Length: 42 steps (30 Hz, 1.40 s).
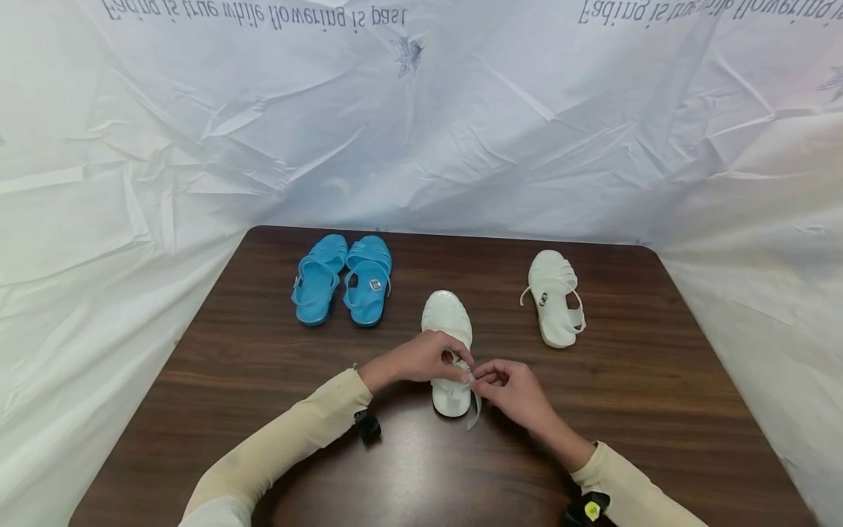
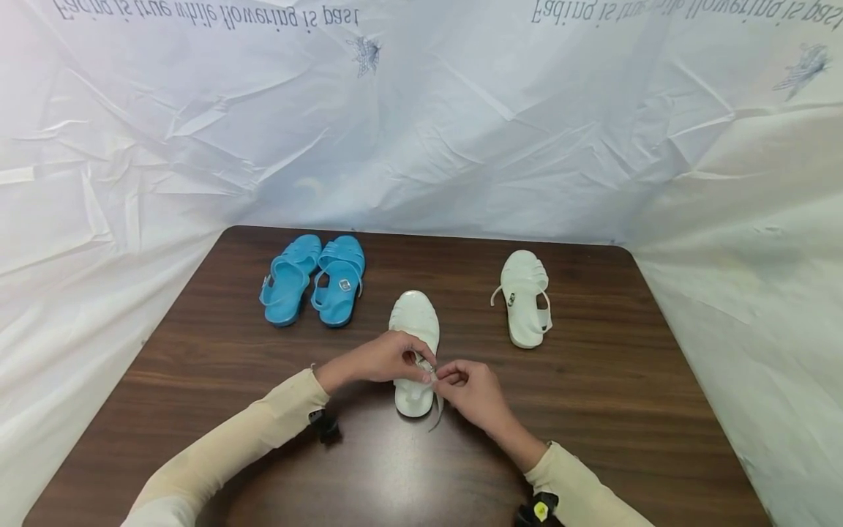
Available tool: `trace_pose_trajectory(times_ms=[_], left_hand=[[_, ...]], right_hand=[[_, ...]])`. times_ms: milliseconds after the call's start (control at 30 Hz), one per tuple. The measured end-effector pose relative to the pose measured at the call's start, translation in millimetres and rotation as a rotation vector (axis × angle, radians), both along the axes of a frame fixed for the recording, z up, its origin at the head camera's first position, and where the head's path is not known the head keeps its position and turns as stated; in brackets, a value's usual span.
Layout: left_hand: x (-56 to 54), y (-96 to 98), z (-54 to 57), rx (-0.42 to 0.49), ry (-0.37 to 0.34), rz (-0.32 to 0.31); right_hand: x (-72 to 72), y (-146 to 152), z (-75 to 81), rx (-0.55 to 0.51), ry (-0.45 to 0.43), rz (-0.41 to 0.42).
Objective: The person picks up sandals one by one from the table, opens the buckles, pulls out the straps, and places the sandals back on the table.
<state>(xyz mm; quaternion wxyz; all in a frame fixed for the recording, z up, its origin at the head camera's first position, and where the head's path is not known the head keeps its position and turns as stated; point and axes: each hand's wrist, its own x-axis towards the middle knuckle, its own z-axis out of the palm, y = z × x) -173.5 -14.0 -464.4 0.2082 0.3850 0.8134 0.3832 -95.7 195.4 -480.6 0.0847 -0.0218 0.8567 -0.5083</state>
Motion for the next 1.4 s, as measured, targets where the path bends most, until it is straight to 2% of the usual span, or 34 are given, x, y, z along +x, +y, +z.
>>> trace_pose_trajectory(times_ms=[200,367,567,800,1033,1133,1267,1400], left_hand=[[5.4,0.2,-9.9,0.041,0.031,0.059],[7.9,-2.1,-13.0,0.075,0.023,0.086],[4.7,-2.9,-15.7,0.083,0.005,0.094],[2.7,-2.2,-16.2,0.080,-0.026,0.096],[1.1,-1.1,-16.1,0.077,-0.007,0.082],[0.7,-1.6,-16.0,0.078,0.003,0.079],[0.8,-3.4,-16.3,0.081,0.019,0.072],[0.6,-5.3,-17.8,0.090,0.011,0.077]], right_hand=[[-0.8,1,1.7,0.012,-0.012,-0.012],[-0.4,2,-0.8,-0.004,-0.007,0.013],[-0.8,4,-4.8,-0.034,0.038,0.005],[-4.2,0,-3.9,-0.054,0.032,-0.029],[-6.4,-2,-2.2,0.002,0.154,-0.005],[-4.6,0,-3.7,0.004,0.155,-0.008],[-1.0,3,-5.8,-0.002,0.115,-0.023],[-0.3,3,-7.5,-0.004,0.107,-0.031]])
